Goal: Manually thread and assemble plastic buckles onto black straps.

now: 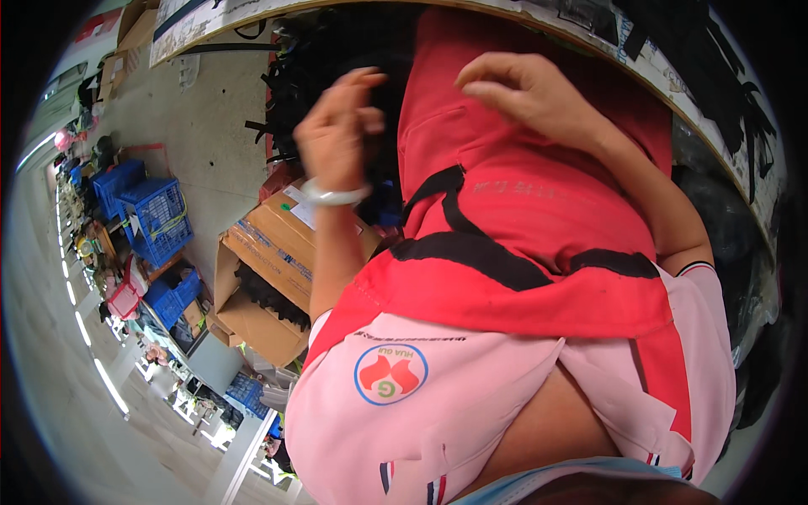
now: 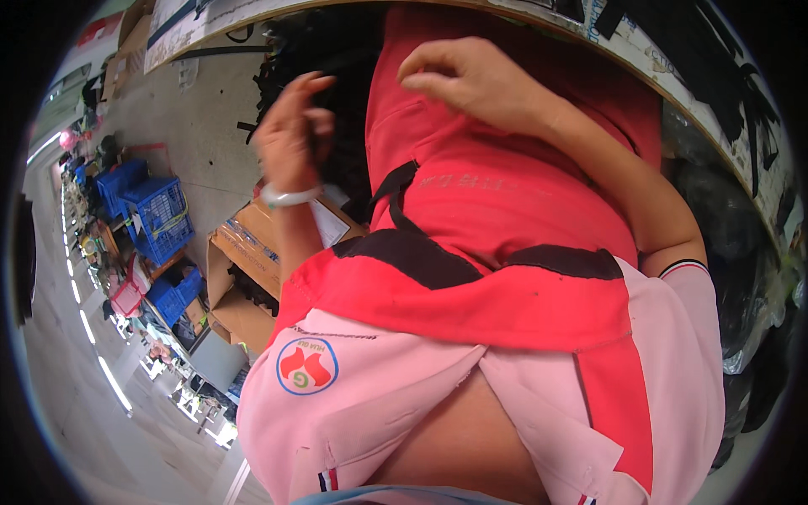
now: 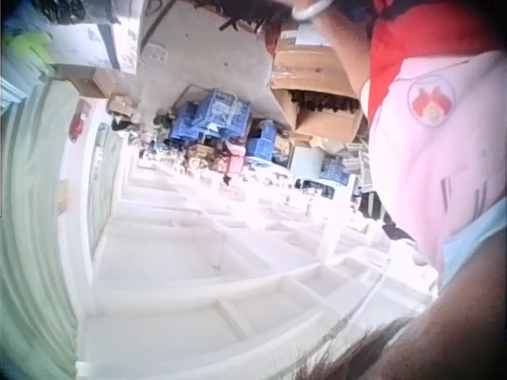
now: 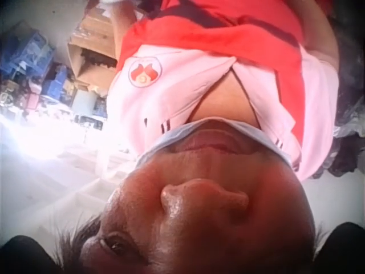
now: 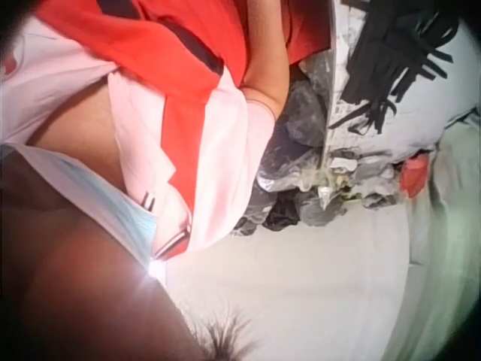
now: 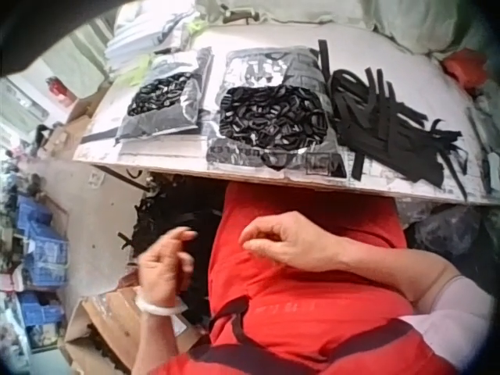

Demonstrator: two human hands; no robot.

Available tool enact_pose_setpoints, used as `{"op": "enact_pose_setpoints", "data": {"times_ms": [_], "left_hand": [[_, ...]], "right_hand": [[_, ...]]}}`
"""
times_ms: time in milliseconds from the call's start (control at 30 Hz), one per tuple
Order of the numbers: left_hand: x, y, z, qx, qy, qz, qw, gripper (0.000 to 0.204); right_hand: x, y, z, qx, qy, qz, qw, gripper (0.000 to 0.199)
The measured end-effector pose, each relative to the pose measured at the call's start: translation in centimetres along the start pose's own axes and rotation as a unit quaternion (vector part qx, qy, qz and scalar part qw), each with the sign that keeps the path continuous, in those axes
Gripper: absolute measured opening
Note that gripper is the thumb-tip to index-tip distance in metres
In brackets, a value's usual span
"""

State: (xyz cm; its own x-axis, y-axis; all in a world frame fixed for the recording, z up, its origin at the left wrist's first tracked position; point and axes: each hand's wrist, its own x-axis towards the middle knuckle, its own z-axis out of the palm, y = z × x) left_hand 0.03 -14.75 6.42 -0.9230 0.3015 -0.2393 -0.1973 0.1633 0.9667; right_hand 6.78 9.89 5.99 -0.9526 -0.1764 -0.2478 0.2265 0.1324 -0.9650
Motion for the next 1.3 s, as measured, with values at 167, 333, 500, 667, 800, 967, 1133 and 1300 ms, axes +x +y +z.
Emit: {"op": "enact_pose_setpoints", "data": {"times_ms": [167,333,500,667,800,967,1133,1300], "left_hand": [[0.9,-2.9,10.1,-0.156,-0.133,0.016,0.979,0.036],[2.7,-2.3,10.1,-0.224,-0.198,-0.236,0.925,0.046],[2.9,-1.8,10.9,-0.131,-0.252,-0.153,0.946,0.026],[3.4,-2.9,12.7,0.023,-0.278,-0.008,0.960,0.014],[4.8,-4.0,12.1,-0.421,-0.398,-0.314,0.752,0.026],[3.7,-4.1,13.6,-0.500,-0.311,-0.371,0.718,0.027],[3.8,-4.7,13.8,-0.539,-0.274,-0.414,0.680,0.025],[3.6,-5.4,13.8,-0.535,-0.319,-0.441,0.646,0.026]], "right_hand": [[-0.1,2.8,0.2,-0.063,0.031,-0.112,0.991,0.021],[-1.9,1.4,-2.7,0.091,0.057,0.088,0.990,0.017],[-3.7,2.7,-4.4,0.172,0.125,0.126,0.969,0.016],[-4.8,3.8,-5.6,-0.023,0.131,-0.003,0.991,0.016],[-6.5,3.6,-11.0,-0.278,0.327,-0.118,0.896,0.019],[-6.7,4.8,-18.9,-0.567,0.424,-0.113,0.697,0.035],[-7.3,8.2,-16.6,-0.466,0.347,-0.109,0.807,0.035],[-7.5,7.6,-16.9,-0.462,0.368,-0.155,0.792,0.035]]}}
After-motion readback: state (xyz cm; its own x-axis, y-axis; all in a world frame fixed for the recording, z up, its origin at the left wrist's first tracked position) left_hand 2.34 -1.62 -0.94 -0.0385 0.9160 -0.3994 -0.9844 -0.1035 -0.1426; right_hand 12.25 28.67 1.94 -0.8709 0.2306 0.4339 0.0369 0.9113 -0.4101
